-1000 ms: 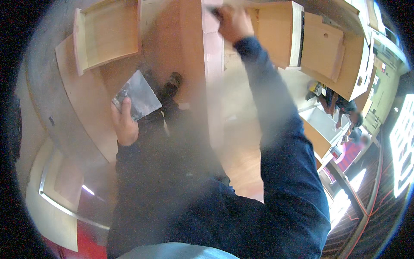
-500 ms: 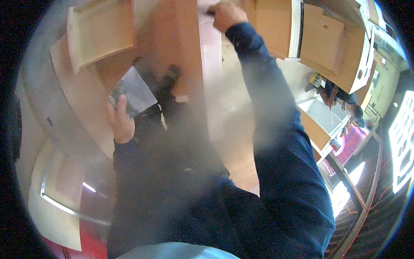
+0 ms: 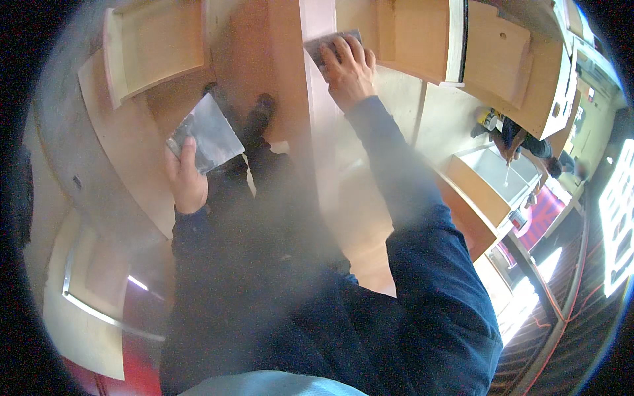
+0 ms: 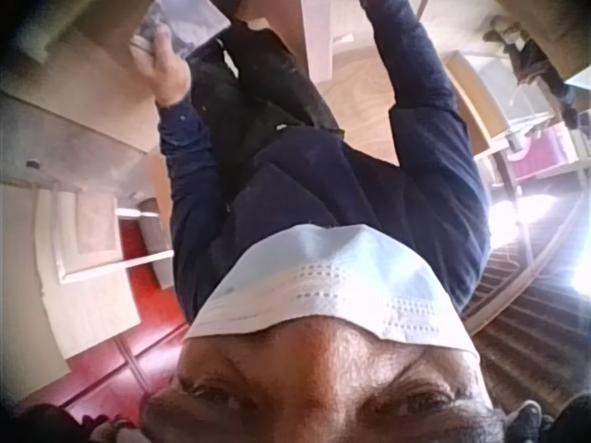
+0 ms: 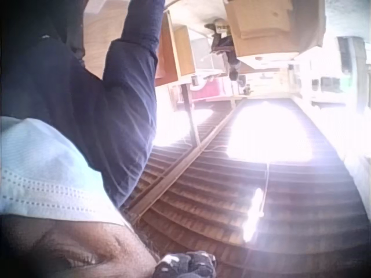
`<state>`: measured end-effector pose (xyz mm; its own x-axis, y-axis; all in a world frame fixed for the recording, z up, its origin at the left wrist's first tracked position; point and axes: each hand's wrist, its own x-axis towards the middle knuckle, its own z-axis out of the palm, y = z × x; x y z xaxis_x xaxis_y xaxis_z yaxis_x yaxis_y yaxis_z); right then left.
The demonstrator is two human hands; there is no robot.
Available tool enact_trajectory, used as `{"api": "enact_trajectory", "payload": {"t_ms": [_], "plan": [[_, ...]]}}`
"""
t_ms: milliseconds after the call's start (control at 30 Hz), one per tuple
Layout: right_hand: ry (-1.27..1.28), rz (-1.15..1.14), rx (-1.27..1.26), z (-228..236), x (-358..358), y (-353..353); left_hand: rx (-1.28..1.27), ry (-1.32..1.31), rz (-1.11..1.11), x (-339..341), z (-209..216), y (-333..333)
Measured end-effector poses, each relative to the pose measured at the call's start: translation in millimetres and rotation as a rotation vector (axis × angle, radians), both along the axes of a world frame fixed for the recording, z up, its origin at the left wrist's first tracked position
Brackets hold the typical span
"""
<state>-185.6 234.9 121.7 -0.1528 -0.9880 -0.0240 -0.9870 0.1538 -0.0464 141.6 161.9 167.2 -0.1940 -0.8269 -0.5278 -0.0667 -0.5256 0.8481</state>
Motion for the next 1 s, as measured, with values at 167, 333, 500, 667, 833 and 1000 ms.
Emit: {"api": "enact_trajectory", "payload": {"t_ms": [167, 333, 500, 667, 833, 1000], "plan": [[-0.133, 0.102, 0.002, -48, 26, 59, -0.014, 0.007, 0.014, 2, 1, 7], [-0.223, 0.065, 0.250, -1, 46, 55, 0.002, 0.066, 0.062, 11, -9, 17], [-0.133, -0.094, 0.064, -10, -23, -61, -0.053, -0.006, -0.043, 21, 2, 4], [-0.267, -0.082, 0.064, 1, -41, -107, -0.054, -0.002, 0.001, 14, -2, 16], [-0.047, -0.078, 0.310, -12, -21, -32, -0.001, 0.022, 0.029, 4, 5, 20], [-0.161, -0.119, 0.419, 3, 50, 51, -0.031, 0.092, 0.061, 17, 3, 14]]}}
